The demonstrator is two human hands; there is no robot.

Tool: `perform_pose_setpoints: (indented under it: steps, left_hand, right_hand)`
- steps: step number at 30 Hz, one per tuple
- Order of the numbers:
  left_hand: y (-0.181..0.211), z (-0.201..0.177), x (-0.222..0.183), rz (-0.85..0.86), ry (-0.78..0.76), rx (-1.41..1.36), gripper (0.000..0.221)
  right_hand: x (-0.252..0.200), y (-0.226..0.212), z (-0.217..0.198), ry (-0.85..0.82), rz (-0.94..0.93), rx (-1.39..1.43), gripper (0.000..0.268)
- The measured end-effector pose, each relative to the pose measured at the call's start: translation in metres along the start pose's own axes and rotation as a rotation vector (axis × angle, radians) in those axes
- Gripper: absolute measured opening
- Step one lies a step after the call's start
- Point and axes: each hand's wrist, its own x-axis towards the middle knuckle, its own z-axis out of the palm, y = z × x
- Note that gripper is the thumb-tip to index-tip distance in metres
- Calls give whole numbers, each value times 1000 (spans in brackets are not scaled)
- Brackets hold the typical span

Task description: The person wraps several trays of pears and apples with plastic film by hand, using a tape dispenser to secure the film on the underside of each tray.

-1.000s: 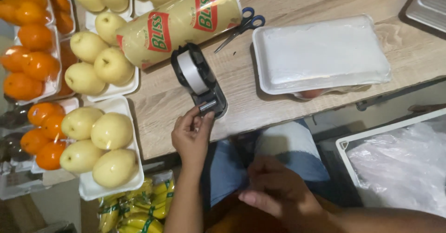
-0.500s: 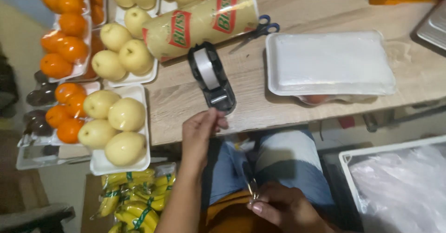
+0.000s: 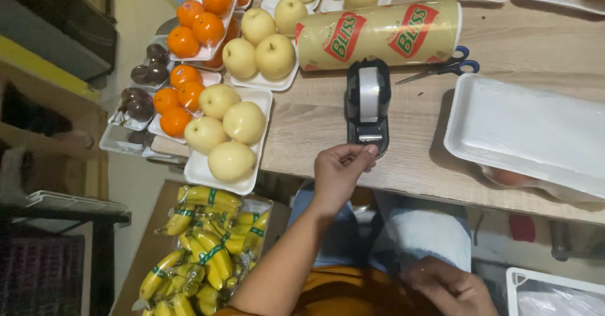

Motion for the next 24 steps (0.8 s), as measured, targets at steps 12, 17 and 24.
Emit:
perform_pose_setpoints:
  steps: [12,17,24]
  left_hand:
    - [-17,-23,10,202,-20,557,18]
    - [3,-24,-26,368,-87,498,12]
    - [80,61,-33,756,-355,494,66]
  right_hand:
    - [1,-54,10,119,201,73,18]
    - [-14,-75,-31,-2,231,22,12]
    - [-16,-191,-180,11,-202,-492,34]
